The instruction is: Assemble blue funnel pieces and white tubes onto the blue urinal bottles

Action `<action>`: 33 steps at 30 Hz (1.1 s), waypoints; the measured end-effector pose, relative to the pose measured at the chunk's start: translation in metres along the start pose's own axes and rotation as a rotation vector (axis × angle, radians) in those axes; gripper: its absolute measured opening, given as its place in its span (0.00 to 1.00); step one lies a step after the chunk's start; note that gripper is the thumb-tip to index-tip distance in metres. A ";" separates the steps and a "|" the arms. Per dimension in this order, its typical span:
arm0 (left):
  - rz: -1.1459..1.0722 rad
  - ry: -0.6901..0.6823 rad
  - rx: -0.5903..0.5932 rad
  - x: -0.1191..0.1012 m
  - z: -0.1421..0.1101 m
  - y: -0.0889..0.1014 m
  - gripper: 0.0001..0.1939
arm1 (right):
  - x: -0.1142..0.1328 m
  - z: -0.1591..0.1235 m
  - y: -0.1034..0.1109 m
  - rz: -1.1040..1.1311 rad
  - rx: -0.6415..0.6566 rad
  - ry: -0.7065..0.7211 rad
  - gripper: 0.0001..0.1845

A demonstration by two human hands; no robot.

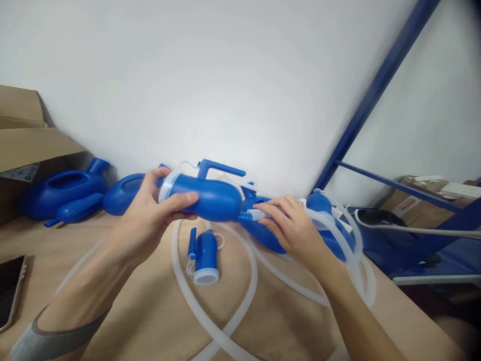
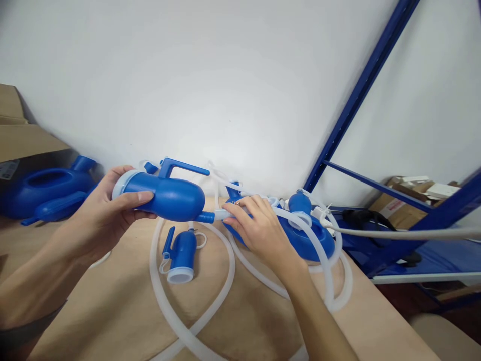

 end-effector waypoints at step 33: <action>0.439 -0.780 0.391 -0.012 -0.040 -0.026 0.30 | -0.004 -0.001 0.025 0.409 -0.060 -0.572 0.27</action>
Point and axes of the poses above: each hand's wrist, its own z-axis towards the middle knuckle, its own y-axis out of the back of the hand, x = y × z, the point moved 5 cm from there along z, towards the middle knuckle
